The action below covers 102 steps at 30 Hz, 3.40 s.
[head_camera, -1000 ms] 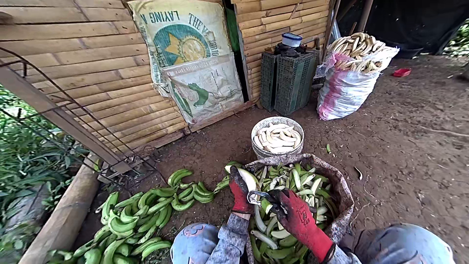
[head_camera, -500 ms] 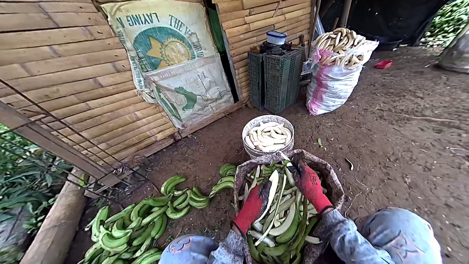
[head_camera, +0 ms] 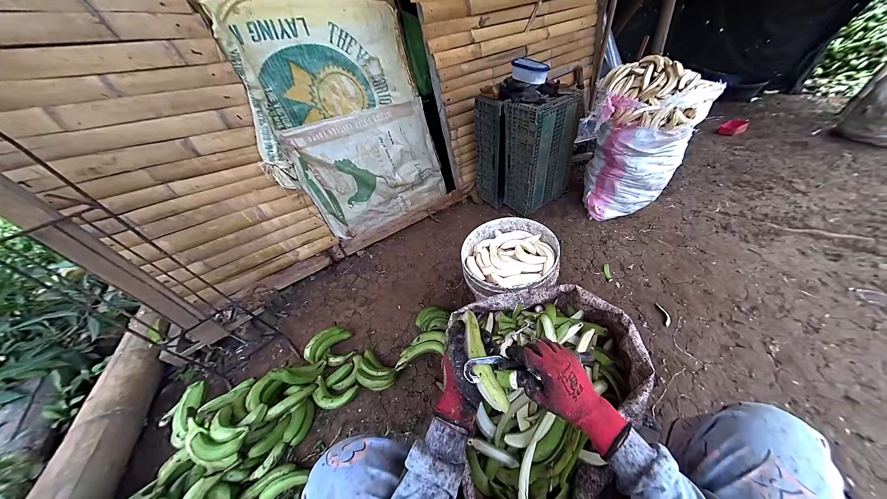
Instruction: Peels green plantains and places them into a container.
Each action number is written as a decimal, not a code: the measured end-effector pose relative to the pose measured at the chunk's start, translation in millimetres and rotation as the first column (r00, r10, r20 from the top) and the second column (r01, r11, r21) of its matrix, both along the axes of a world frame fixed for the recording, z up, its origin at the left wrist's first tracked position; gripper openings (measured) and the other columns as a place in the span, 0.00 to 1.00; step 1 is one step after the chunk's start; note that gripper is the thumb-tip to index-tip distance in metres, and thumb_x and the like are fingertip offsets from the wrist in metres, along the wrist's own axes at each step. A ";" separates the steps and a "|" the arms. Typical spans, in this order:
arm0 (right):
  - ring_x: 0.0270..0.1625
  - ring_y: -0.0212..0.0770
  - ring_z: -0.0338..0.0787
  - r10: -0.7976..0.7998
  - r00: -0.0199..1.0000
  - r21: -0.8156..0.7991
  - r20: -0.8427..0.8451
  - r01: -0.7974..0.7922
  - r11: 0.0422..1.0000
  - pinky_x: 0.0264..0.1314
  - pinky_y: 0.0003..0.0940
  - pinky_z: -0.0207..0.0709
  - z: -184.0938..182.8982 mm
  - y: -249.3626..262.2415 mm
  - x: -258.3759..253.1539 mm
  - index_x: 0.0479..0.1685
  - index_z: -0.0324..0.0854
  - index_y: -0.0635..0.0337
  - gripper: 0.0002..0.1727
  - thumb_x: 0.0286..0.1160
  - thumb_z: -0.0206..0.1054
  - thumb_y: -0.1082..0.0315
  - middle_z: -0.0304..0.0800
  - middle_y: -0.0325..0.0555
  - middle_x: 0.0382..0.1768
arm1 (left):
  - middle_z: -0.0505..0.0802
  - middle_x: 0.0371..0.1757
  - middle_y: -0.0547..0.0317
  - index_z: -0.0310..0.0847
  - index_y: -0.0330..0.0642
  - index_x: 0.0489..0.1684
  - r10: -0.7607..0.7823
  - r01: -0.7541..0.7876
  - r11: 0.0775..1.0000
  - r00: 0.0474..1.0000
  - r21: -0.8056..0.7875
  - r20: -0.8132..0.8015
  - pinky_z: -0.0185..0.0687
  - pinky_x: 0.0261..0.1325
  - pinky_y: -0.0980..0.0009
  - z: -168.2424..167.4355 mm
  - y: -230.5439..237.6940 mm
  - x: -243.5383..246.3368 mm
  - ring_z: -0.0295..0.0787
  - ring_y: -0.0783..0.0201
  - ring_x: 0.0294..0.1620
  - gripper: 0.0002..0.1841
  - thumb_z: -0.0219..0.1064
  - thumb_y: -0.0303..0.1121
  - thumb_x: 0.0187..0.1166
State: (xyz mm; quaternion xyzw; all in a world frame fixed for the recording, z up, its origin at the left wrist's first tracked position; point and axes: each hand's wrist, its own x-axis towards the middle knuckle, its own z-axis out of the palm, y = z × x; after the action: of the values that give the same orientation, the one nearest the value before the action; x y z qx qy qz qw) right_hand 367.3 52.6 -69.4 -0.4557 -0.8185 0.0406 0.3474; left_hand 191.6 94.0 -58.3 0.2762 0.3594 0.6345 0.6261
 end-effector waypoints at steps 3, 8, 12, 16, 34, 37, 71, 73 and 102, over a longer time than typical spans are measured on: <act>0.59 0.62 0.91 -0.188 0.979 -0.343 -0.074 0.152 0.927 0.59 0.58 0.83 8.7 17.3 -1.7 0.68 0.83 0.61 0.22 0.75 0.65 0.65 0.90 0.62 0.58 | 0.88 0.56 0.48 0.71 0.30 0.74 0.031 0.020 0.995 0.876 0.101 -0.481 0.84 0.57 0.69 1.0 -11.0 2.7 0.87 0.67 0.50 0.22 0.42 0.36 0.95; 0.64 0.57 0.89 -0.490 0.862 -0.567 -0.125 0.343 0.748 0.71 0.56 0.77 1.8 48.3 34.3 0.74 0.76 0.64 0.23 0.87 0.58 0.60 0.89 0.61 0.60 | 0.87 0.30 0.53 0.76 0.30 0.65 -0.121 0.098 0.993 0.788 -0.071 -0.604 0.84 0.26 0.70 6.4 -16.5 9.7 0.83 0.67 0.21 0.21 0.43 0.38 0.96; 0.53 0.39 0.93 -0.003 0.935 -0.341 -0.355 -0.126 0.931 0.62 0.41 0.85 3.6 26.2 39.2 0.60 0.88 0.58 0.18 0.73 0.69 0.64 0.94 0.46 0.52 | 0.91 0.32 0.56 0.77 0.38 0.62 -0.190 0.191 0.982 0.981 0.008 -0.040 0.85 0.23 0.73 -6.8 11.9 -16.3 0.85 0.68 0.21 0.25 0.35 0.44 0.96; 0.56 0.47 0.93 0.262 0.948 -0.317 -0.180 -0.308 0.897 0.62 0.50 0.84 6.9 10.1 28.6 0.58 0.90 0.52 0.18 0.69 0.75 0.62 0.94 0.49 0.53 | 0.88 0.28 0.56 0.78 0.36 0.61 -0.231 0.231 0.972 0.973 0.040 0.016 0.84 0.25 0.73 -6.7 11.7 -13.5 0.83 0.67 0.21 0.26 0.33 0.42 0.95; 0.43 0.40 0.92 -0.197 0.901 -0.663 -0.387 -0.123 0.738 0.53 0.42 0.85 10.3 14.7 -25.5 0.74 0.77 0.63 0.37 0.64 0.80 0.54 0.93 0.49 0.45 | 0.86 0.63 0.49 0.65 0.32 0.79 0.115 -0.097 0.991 0.967 0.091 -0.227 0.84 0.63 0.67 1.2 -3.2 14.2 0.86 0.66 0.59 0.26 0.35 0.41 0.96; 0.42 0.44 0.89 -0.265 0.910 -0.632 -0.320 0.003 0.775 0.50 0.48 0.82 22.3 50.9 -26.0 0.63 0.80 0.65 0.30 0.68 0.77 0.53 0.90 0.50 0.39 | 0.65 0.88 0.40 0.46 0.36 0.92 0.218 -0.214 0.976 0.936 0.045 -0.278 0.69 0.80 0.58 15.2 3.6 -0.9 0.69 0.54 0.82 0.29 0.38 0.41 0.95; 0.66 0.64 0.88 -0.055 0.824 -0.562 0.564 0.432 0.705 0.70 0.64 0.76 80.9 12.5 13.0 0.93 0.59 0.47 0.40 0.80 0.68 0.52 0.88 0.61 0.65 | 0.88 0.70 0.46 0.85 0.47 0.71 0.134 0.348 0.924 0.088 0.157 -0.987 0.62 0.85 0.47 31.0 -14.7 -46.5 0.77 0.46 0.78 0.20 0.67 0.36 0.80; 0.66 0.64 0.89 -0.035 0.800 -0.559 0.599 0.449 0.697 0.69 0.63 0.77 79.4 2.7 6.2 0.92 0.60 0.52 0.40 0.81 0.67 0.52 0.88 0.62 0.64 | 0.80 0.80 0.48 0.73 0.56 0.84 0.153 0.575 0.809 -0.001 0.124 -0.988 0.56 0.85 0.39 19.8 -20.8 -24.5 0.68 0.42 0.84 0.32 0.72 0.41 0.76; 0.72 0.65 0.83 0.254 0.789 -0.713 0.559 0.301 0.634 0.71 0.71 0.74 17.8 97.7 16.6 0.88 0.66 0.29 0.54 0.49 0.88 0.58 0.82 0.60 0.73 | 0.86 0.69 0.40 0.74 0.38 0.76 -0.242 -0.107 0.951 0.317 -0.288 -0.917 0.72 0.78 0.50 -13.1 21.0 -90.5 0.82 0.48 0.72 0.28 0.69 0.44 0.80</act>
State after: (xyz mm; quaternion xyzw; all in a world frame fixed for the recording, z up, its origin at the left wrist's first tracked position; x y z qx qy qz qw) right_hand 383.9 150.3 -51.6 -0.5576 -0.7796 0.2316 -0.1666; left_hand 101.1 115.0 -71.4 0.5114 0.7350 0.2647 0.3581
